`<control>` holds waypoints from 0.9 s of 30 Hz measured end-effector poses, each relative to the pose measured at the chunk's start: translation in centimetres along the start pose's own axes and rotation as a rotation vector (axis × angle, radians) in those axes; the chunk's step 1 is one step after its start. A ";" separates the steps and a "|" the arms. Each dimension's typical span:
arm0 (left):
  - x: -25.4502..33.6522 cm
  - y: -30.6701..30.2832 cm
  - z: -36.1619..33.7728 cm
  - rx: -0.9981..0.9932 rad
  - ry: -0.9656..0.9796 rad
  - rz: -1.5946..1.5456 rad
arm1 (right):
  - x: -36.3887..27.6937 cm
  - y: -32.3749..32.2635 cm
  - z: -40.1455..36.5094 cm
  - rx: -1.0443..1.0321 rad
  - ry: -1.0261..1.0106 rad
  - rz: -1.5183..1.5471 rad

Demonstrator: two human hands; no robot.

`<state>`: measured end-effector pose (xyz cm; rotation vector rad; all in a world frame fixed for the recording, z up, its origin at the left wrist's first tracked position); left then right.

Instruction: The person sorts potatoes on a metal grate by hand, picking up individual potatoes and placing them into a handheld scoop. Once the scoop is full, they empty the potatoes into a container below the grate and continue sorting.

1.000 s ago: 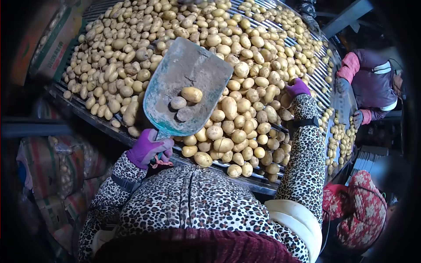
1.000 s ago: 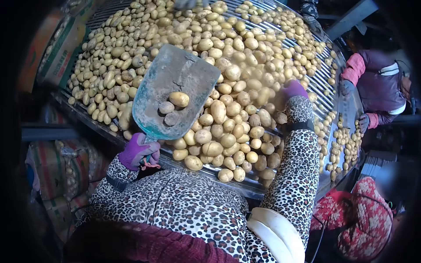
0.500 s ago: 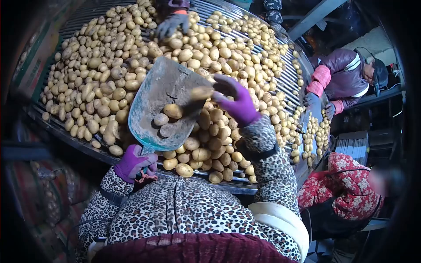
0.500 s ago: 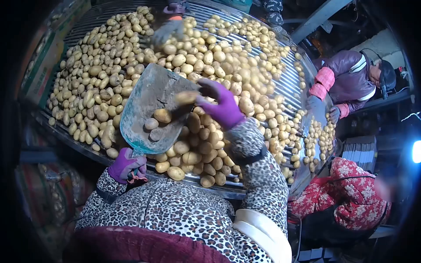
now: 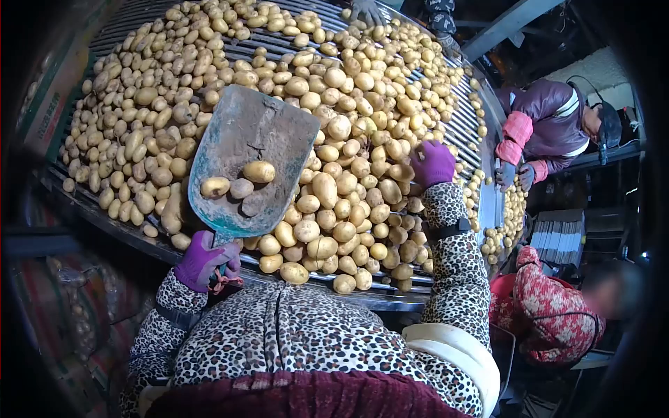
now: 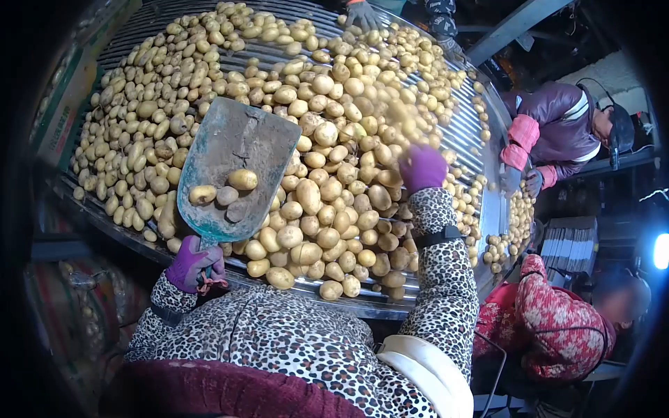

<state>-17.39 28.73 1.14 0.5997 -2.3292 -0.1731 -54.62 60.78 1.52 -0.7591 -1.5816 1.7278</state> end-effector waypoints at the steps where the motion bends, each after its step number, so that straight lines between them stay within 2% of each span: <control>1: 0.5 0.5 -0.2 0.012 -0.001 0.013 | -1.9 -0.7 0.6 0.215 -0.184 0.104; 2: 0.8 0.9 -0.4 0.023 -0.003 0.026 | -3.3 -0.4 1.5 0.223 -0.237 0.342; 4: 1.1 1.4 -0.7 0.066 -0.011 0.024 | -6.0 2.2 3.9 0.045 -0.301 0.387; 5: 1.2 1.4 -1.0 0.091 -0.014 0.021 | -6.6 4.1 5.0 -0.179 -0.195 0.418; 7: 0.4 0.5 -1.1 0.113 -0.009 0.020 | -7.6 5.5 7.1 -0.127 -0.229 0.088; 9: 0.0 0.1 -1.6 0.122 0.000 0.043 | -7.6 5.6 7.7 -0.154 -0.242 0.106; 10: 0.6 0.3 -1.9 0.116 0.015 0.072 | -7.0 6.3 8.6 -0.233 -0.238 0.220; 13: 0.7 0.8 -2.2 0.121 0.016 0.065 | -7.4 6.5 10.4 -0.615 -0.302 0.201; 14: 0.6 0.9 -2.3 0.137 -0.005 0.076 | -8.0 5.9 10.4 -0.742 -0.229 0.158; 17: -0.1 0.9 -2.7 0.140 -0.052 0.091 | -8.7 5.4 9.7 -0.670 -0.125 0.122; 18: -0.2 1.0 -2.8 0.140 -0.050 0.084 | -8.3 6.7 9.5 -0.730 -0.145 0.148; 23: -0.6 1.1 -3.0 0.120 -0.054 0.125 | -5.5 10.2 7.6 -0.405 -0.190 0.129; 25: -0.8 1.0 -3.2 0.102 -0.050 0.162 | -6.4 5.9 4.9 -0.371 -0.229 0.286; 26: -0.9 1.1 -3.3 0.091 -0.047 0.180 | -6.6 3.4 3.5 -0.383 -0.172 0.416; 27: -1.0 1.1 -3.3 0.089 -0.044 0.179 | -5.7 3.8 2.5 -0.237 -0.105 0.568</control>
Point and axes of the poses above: each hand's wrist, its own z-axis towards the middle knuckle, its own y-axis out of the palm, x = y × z, the point moved 5 cm from there along z, towards the middle knuckle, and after that the axes turned 9 degrees about -y, right-handed, at the moved point
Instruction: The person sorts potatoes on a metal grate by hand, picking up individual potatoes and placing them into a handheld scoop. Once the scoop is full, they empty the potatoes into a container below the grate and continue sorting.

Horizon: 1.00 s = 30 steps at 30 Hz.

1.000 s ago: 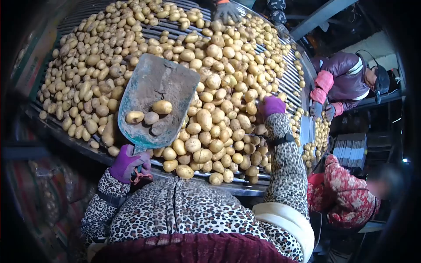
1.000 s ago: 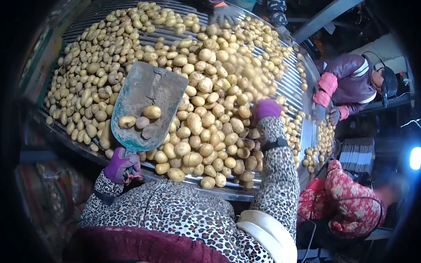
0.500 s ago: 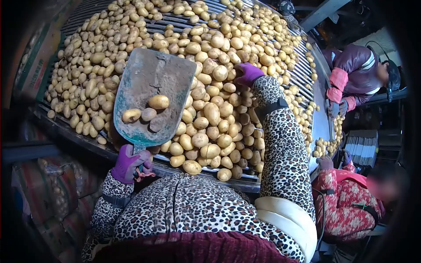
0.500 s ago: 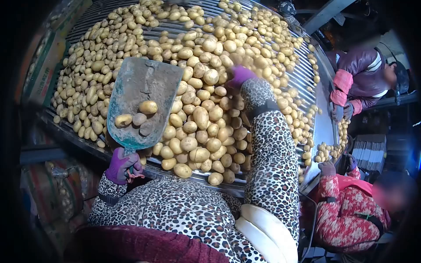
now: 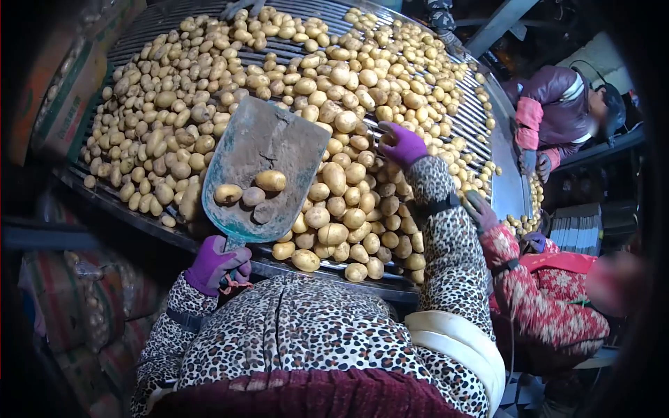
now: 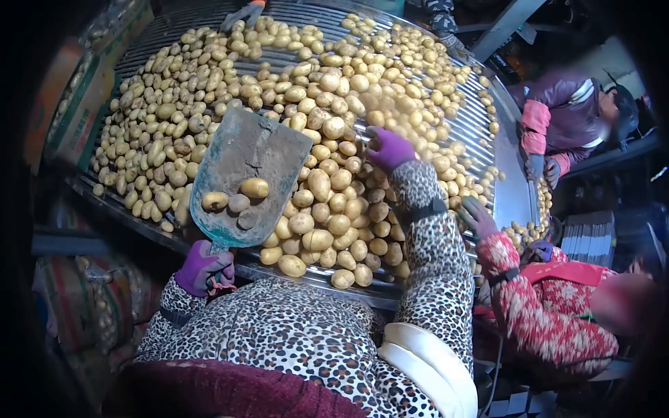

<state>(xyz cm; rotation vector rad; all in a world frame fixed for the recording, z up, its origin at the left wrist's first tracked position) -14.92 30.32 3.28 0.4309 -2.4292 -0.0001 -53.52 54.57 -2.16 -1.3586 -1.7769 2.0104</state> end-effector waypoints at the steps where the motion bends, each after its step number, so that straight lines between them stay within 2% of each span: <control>1: 0.0 0.1 0.0 -0.006 -0.001 0.000 | -0.5 0.0 -0.9 0.110 -0.072 0.226; 2: 0.0 0.3 0.0 -0.015 -0.002 0.005 | -0.9 0.0 -1.6 0.224 -0.144 0.451; 4: 0.5 0.7 0.2 -0.049 0.020 0.028 | -6.5 -0.6 -2.5 0.492 -0.382 0.430; 6: 1.3 2.0 0.7 -0.076 0.072 0.069 | -11.8 1.1 -3.1 0.355 -0.455 0.653; 8: 1.4 2.2 0.7 -0.074 0.112 0.049 | -17.6 0.6 -5.0 0.280 -0.571 0.496; 9: 1.3 2.3 0.4 -0.032 0.114 0.015 | -17.6 0.6 -5.8 0.309 -0.573 0.377; 12: 0.3 1.6 0.7 0.047 0.129 -0.238 | -13.5 0.9 -8.2 0.371 -0.570 0.067; 14: 0.0 0.9 0.5 0.126 0.197 -0.229 | -10.2 2.0 -11.7 0.288 -0.485 -0.180; 16: 0.2 -0.3 1.4 0.077 0.215 -0.127 | -5.3 5.0 -15.9 0.067 -0.320 -0.357; 18: 0.6 -0.3 1.6 0.127 0.198 -0.097 | -0.4 6.0 -19.9 -0.011 -0.117 -0.408; 21: 0.9 0.3 1.6 0.186 0.206 -0.088 | 3.5 4.7 -22.1 0.034 0.016 -0.420; 22: 1.3 0.4 1.7 0.203 0.224 -0.097 | 4.2 3.7 -22.1 0.025 0.041 -0.324; 24: 0.8 -0.4 2.8 0.068 0.237 -0.068 | 5.0 1.3 -20.9 0.019 0.065 -0.140; 26: 1.2 0.1 2.5 0.104 0.141 -0.007 | 3.4 -1.9 -18.3 0.297 0.120 0.107; 28: 0.6 0.8 2.5 0.136 0.136 -0.046 | 2.5 -3.4 -14.5 0.372 0.103 0.037; 30: 0.5 0.9 2.7 0.109 0.101 -0.038 | 4.4 -2.1 -10.2 0.260 0.150 -0.105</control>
Point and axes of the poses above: each hand's wrist, its own z-axis towards the middle knuckle, its own y-axis out of the palm, x = y × z, the point moved 5 cm from there along z, towards the middle knuckle, and after that the axes turned 9 degrees about -y, right-handed, at the moved point
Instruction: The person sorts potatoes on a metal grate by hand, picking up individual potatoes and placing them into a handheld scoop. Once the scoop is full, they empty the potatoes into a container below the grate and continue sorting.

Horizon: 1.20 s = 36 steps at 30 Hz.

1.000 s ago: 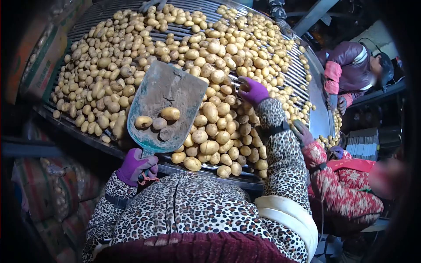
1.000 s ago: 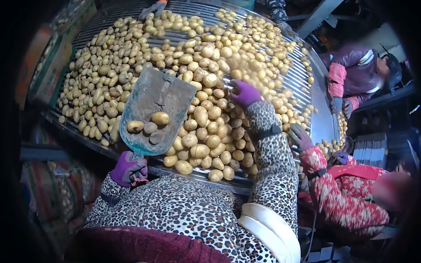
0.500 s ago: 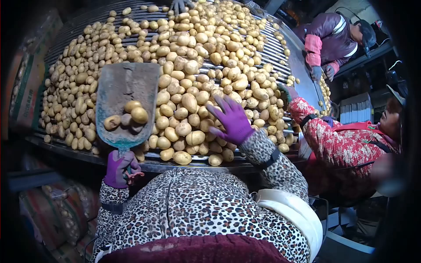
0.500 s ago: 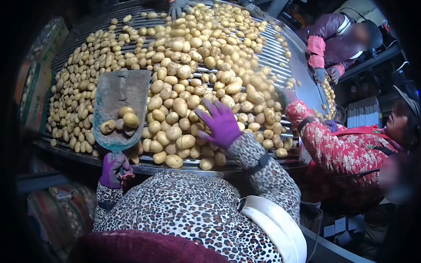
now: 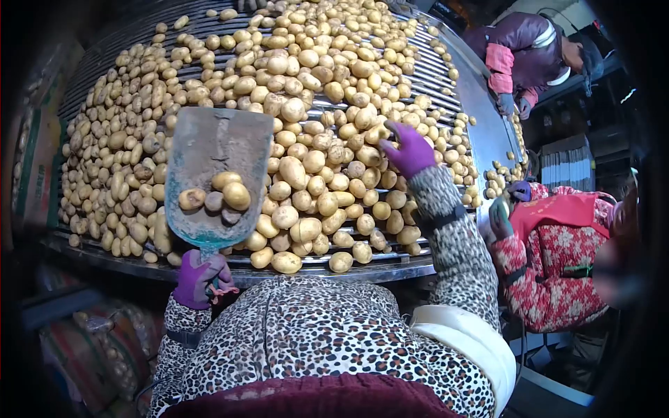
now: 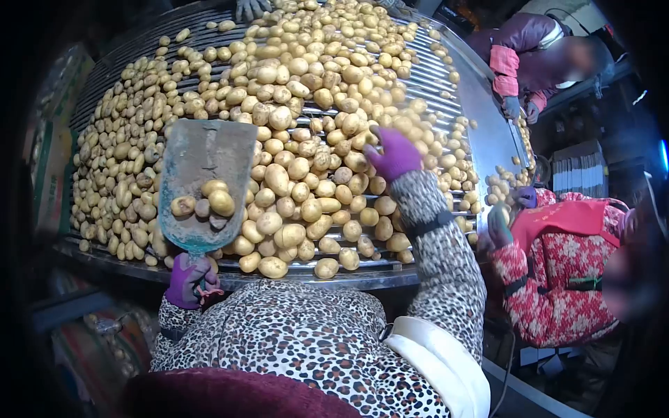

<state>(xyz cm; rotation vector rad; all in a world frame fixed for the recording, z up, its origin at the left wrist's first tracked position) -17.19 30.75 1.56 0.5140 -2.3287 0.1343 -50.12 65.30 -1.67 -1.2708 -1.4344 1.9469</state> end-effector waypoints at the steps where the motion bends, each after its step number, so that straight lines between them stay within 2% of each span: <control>1: -0.1 0.1 0.1 -0.044 -0.033 0.024 | -0.8 0.8 1.8 -0.124 0.041 -0.094; 2: -0.2 0.3 0.1 -0.089 -0.064 0.045 | -1.5 1.4 2.9 -0.302 0.137 -0.199; 4: 0.3 0.6 -0.3 -0.106 -0.069 0.041 | -1.9 2.1 4.2 -0.297 0.168 -0.235; 7: 0.1 0.6 -0.1 -0.138 -0.102 -0.021 | -2.6 1.7 3.7 -0.268 0.105 -0.188; 8: 0.1 0.3 0.1 -0.204 -0.094 0.029 | -2.3 1.8 3.4 -0.238 0.059 -0.179; 10: 0.4 -0.4 0.1 -0.171 -0.064 0.132 | -0.8 2.5 3.0 -0.087 -0.014 -0.032; 12: 0.5 -1.0 -0.1 -0.176 -0.150 0.039 | -1.3 2.8 2.6 0.059 0.090 0.273; 13: 0.4 -1.4 0.2 -0.190 -0.147 0.058 | -4.5 2.3 2.7 0.131 -0.014 0.397; 14: 0.2 -1.6 0.1 -0.160 -0.141 0.036 | -7.6 2.3 2.9 0.111 -0.066 0.639; 15: 0.2 -1.6 0.2 -0.143 -0.133 0.026 | -11.0 1.9 3.3 0.170 -0.247 0.586; 18: 0.1 -0.6 0.6 -0.164 -0.085 0.028 | -19.6 1.5 3.1 -0.094 -0.335 0.892; 20: 0.3 0.2 -0.1 -0.144 -0.121 0.013 | -19.9 2.2 4.1 -0.098 -0.539 0.618; 23: 0.1 0.0 -0.2 -0.125 -0.091 0.024 | -12.3 1.7 6.5 0.157 -0.323 0.499; 25: 0.2 -0.1 -0.2 -0.121 -0.094 0.019 | -4.6 3.0 8.7 0.340 -0.213 0.227; 26: 0.3 -0.2 -0.1 -0.117 -0.090 0.046 | -2.7 2.5 9.4 0.319 -0.169 0.136; 28: 0.4 -0.2 -0.2 -0.102 -0.109 0.040 | -0.9 2.9 10.7 0.055 -0.003 -0.032; 30: 0.3 -0.3 0.0 -0.110 -0.114 0.015 | 0.7 5.3 12.3 -0.141 0.034 -0.172; 33: 0.1 -0.4 -0.1 -0.077 -0.099 0.040 | -2.3 4.2 14.0 -0.334 0.122 -0.293; 36: 0.0 -0.4 0.0 -0.090 -0.096 0.037 | -1.4 5.2 14.7 -0.276 0.125 -0.310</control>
Point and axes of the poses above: each hand's wrist, its own z-axis towards the middle knuckle, its own y-axis out of the palm, x = y × z, the point moved 5 cm from there along z, towards the middle knuckle, and after that the axes turned 9 degrees about -y, right-handed, at the moved point
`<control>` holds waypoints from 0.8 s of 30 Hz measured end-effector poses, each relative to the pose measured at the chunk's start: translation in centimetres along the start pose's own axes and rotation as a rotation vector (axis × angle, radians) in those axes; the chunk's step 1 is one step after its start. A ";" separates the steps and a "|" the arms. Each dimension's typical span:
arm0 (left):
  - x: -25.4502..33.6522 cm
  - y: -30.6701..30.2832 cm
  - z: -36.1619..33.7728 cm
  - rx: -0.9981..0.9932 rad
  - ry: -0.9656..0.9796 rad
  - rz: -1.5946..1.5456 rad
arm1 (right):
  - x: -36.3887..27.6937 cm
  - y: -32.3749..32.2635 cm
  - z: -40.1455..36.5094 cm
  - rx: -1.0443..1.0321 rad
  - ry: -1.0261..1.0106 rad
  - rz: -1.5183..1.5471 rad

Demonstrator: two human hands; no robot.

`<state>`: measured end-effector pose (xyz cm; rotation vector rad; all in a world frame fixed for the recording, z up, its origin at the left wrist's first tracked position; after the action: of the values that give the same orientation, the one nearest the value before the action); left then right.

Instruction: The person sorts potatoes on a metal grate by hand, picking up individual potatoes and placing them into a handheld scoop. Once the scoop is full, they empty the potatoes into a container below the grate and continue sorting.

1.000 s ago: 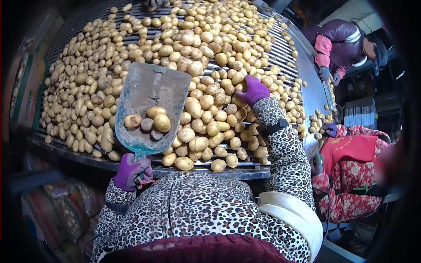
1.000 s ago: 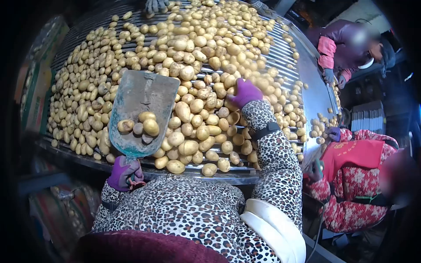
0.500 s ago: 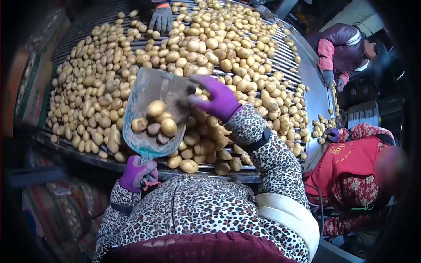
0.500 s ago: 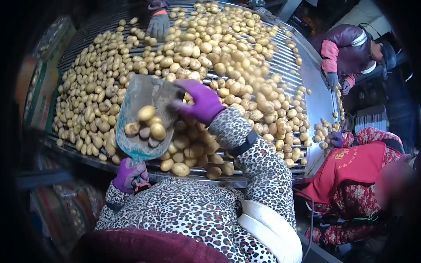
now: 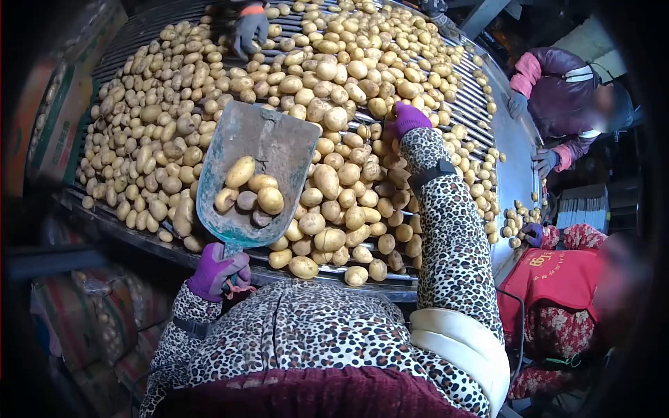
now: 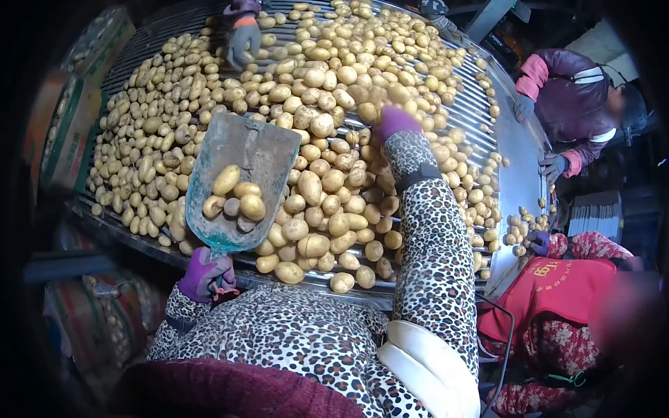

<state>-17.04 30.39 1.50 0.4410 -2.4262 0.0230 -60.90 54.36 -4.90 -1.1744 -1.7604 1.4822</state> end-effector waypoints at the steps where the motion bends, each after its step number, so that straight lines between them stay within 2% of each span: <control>1: -0.1 -0.1 0.1 -0.010 0.003 0.004 | 0.3 0.3 -0.2 0.027 -0.018 0.081; 3: -0.2 -0.2 0.1 -0.011 0.007 0.018 | 1.3 0.6 -1.1 0.085 -0.053 0.241; 6: 0.5 0.0 -0.3 0.005 0.017 0.062 | 3.9 3.5 -0.8 0.332 -0.123 0.635; 7: 0.4 0.0 -0.3 0.020 0.019 0.068 | 2.3 3.2 -1.6 0.488 -0.305 0.960; 8: 0.3 0.0 -0.2 0.029 0.015 0.079 | -1.4 0.5 -4.4 0.437 -0.265 1.195; 9: 0.2 0.0 0.1 0.014 0.017 0.115 | -4.8 -0.6 -5.4 0.396 -0.514 1.299; 10: 0.0 0.1 0.2 0.005 0.033 0.104 | -8.6 -1.6 -7.8 0.440 -0.517 1.326; 11: 0.0 0.3 0.2 0.014 0.048 0.075 | -12.4 -3.3 -10.0 0.371 -0.673 1.333; 12: 0.0 0.6 0.0 0.028 0.063 0.042 | -15.7 -2.7 -11.4 0.330 -0.745 1.393; 14: -0.4 0.9 -0.3 0.074 0.118 0.005 | -19.5 -3.2 -14.4 0.299 -0.748 1.333; 16: -0.8 0.3 -0.4 0.078 0.179 0.022 | -19.2 -3.2 -16.4 0.348 -0.770 0.986; 17: -1.2 0.2 0.0 0.033 0.091 -0.150 | -18.6 -3.1 -17.5 0.361 -0.777 0.803; 20: -1.6 -0.7 0.0 -0.005 0.148 -0.146 | -14.0 -0.8 -21.0 0.364 -0.718 0.610; 22: -1.7 -1.3 0.2 -0.020 0.190 -0.164 | -10.5 1.2 -24.4 0.381 -0.624 0.335; 24: -1.3 -1.2 -0.1 0.035 0.228 -0.140 | -7.1 5.0 -27.0 0.288 -0.536 0.208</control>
<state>-15.66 29.67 0.67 0.5909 -2.1699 0.0526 -33.46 61.20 -2.40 -0.8820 -1.6946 2.2514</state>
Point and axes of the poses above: each hand's wrist, its own z-axis towards the middle knuckle, its own y-axis out of the palm, x = y × z, the point moved 5 cm from there along z, towards the middle knuckle, and after that the axes turned 9 degrees about -y, right-handed, at the moved point
